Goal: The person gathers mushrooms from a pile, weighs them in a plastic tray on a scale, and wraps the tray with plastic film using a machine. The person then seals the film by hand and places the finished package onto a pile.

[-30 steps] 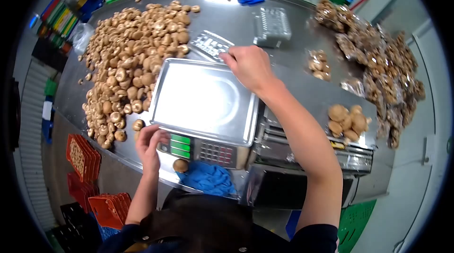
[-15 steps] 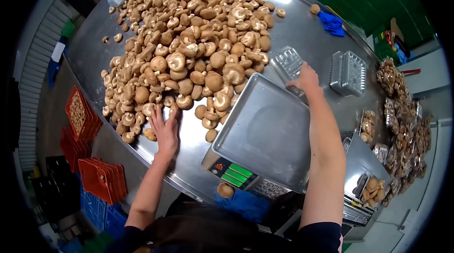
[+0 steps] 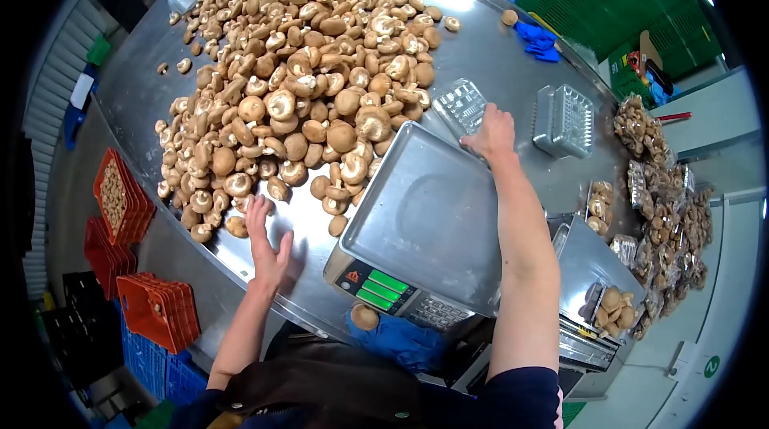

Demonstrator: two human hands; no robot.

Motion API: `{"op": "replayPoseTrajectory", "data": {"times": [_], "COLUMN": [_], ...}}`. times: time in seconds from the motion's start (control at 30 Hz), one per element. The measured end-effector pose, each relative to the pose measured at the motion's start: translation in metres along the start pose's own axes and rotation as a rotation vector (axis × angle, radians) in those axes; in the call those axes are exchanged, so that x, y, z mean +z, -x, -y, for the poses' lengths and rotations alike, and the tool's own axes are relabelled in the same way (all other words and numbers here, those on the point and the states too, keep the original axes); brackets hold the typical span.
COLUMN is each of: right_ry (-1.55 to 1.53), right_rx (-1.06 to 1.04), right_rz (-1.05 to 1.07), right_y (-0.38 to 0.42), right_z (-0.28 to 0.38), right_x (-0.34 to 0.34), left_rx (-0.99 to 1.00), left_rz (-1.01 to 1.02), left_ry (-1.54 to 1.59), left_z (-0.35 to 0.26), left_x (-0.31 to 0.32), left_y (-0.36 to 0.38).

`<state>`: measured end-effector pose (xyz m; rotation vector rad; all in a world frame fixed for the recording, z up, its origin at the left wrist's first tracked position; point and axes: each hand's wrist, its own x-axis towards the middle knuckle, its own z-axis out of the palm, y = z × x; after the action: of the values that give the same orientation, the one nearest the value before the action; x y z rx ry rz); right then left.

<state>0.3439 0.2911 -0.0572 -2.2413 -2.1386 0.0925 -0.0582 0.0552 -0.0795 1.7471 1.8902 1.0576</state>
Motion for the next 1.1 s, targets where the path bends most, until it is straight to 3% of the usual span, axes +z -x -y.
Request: {"op": "replayPoseTrajectory", "data": {"times": [0.2, 0.33, 0.4, 0.5, 0.53, 0.57, 0.6, 0.63, 0.67, 0.7, 0.77, 0.83, 0.9, 0.97, 1.1], "right_ry": [-0.092, 0.117, 0.009, -0.908, -1.000, -1.047, -0.917, -1.072, -1.095, -1.118, -1.159, -1.089, -1.167, -1.198, -1.253], "right_rx": [-0.083, -0.068, -0.069, -0.264, -0.270, -0.411, -0.476, -0.448, -0.408, -0.368, -0.389, -0.189, 0.032, 0.141, 0.322], "right_rz": [0.188, -0.096, -0.415, -0.229, 0.056, 0.364, 0.563, 0.765, 0.831, 0.897, 0.619, 0.801, 1.113, 1.019, 0.886], "right_y": [-0.002, 0.003, 0.011, 0.061, 0.091, 0.115, 0.137, 0.161, 0.173, 0.182, 0.204, 0.231, 0.260, 0.283, 0.257], "right_z": [-0.037, -0.042, -0.011, 0.083, 0.117, 0.142, 0.169, 0.197, 0.217, 0.231, 0.248, 0.260, 0.274, 0.281, 0.289], "right_x": [-0.019, -0.036, -0.067, -0.111, -0.120, -0.112, -0.103, -0.099, -0.086, -0.064, -0.008, 0.024, 0.021, 0.041, 0.069], "left_rx": [-0.016, -0.184, -0.258, -0.320, -0.350, -0.413, -0.460, -0.507, -0.601, -0.715, -0.837, -0.754, -0.846, -1.223, -1.279], "left_rz": [0.015, 0.049, 0.065, 0.068, 0.086, 0.080, 0.167, 0.252, 0.344, 0.261, 0.194, 0.321, 0.384, 0.275, 0.196], "left_ry": [0.024, 0.140, 0.296, 0.696, 0.906, 1.017, 0.995, 0.972, 0.913, 0.926, 0.885, 0.729, 0.733, 0.948, 1.074], "left_z": [-0.010, -0.016, -0.022, -0.020, -0.028, -0.036, -0.037, -0.033, -0.025, -0.020, 0.002, 0.068, 0.078, 0.063, 0.070], "left_x": [-0.018, -0.027, -0.034, -0.043, -0.052, -0.062, -0.073, -0.085, -0.097, -0.105, -0.121, -0.133, -0.143, -0.143, -0.116], "left_y": [0.023, 0.027, 0.021, 0.011, 0.008, 0.006, 0.009, 0.013, 0.019, 0.026, 0.045, 0.079, 0.081, 0.074, 0.031]}}
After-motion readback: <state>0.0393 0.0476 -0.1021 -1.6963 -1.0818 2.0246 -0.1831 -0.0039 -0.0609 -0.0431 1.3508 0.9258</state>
